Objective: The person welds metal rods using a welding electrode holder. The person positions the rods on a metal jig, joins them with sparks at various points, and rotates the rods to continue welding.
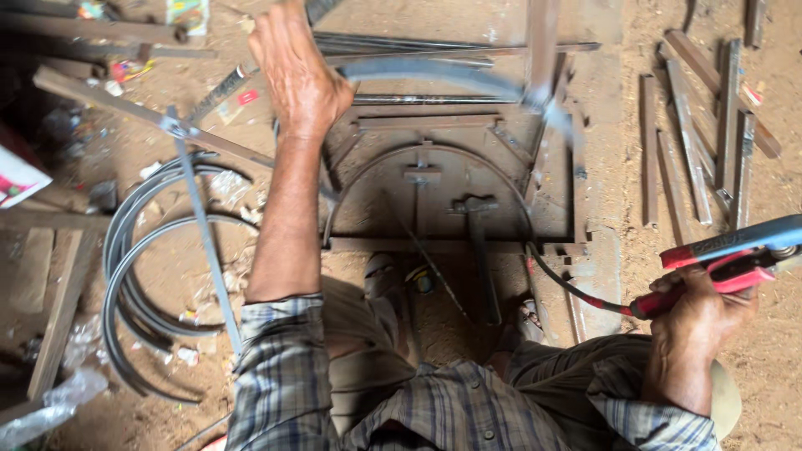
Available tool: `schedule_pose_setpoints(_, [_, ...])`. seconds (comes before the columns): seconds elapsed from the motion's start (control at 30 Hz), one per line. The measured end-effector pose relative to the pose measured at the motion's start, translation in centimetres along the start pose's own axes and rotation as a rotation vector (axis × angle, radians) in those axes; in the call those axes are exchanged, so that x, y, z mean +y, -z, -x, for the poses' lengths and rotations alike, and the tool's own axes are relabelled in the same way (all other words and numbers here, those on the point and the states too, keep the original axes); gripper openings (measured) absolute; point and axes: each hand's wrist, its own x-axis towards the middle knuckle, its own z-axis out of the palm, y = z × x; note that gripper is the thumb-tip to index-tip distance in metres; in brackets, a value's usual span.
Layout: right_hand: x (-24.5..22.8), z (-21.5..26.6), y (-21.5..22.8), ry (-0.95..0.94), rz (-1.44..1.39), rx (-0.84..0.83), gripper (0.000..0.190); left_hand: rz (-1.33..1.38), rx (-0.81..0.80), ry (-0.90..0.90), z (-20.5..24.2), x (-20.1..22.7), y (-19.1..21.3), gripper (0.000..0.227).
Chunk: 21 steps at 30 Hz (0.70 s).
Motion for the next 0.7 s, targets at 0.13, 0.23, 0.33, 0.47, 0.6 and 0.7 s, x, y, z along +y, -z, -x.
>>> schedule_pose_setpoints(0.13, [0.8, 0.2, 0.1, -0.030, -0.025, -0.014, 0.038, 0.042, 0.195, 0.254, -0.5, -0.1, 1.2, 0.118])
schedule_pose_setpoints(0.23, [1.0, 0.3, -0.1, -0.058, -0.020, -0.013, 0.038, -0.225, 0.605, 0.186, -0.7, 0.3, 0.0, 0.127])
schedule_pose_setpoints(0.33, [0.8, 0.2, -0.5, -0.067, -0.011, -0.024, 0.039, 0.096, 0.563, 0.395, -0.3, 0.8, -2.2, 0.132])
schedule_pose_setpoints(0.47, [0.6, 0.0, -0.9, -0.062, 0.026, 0.005, 0.037, 0.400, 0.568, 0.484, -0.8, 0.9, -6.5, 0.139])
schedule_pose_setpoints(0.6, [0.4, 0.0, -1.1, -0.076, 0.053, 0.035, 0.036, 0.338, 0.539, 0.493, -1.4, 0.9, -11.8, 0.144])
schedule_pose_setpoints(0.7, [-0.2, -0.2, -1.7, -0.071, 0.065, 0.035, 0.035, 0.319, 0.388, 0.584, 0.4, 1.6, -15.5, 0.142])
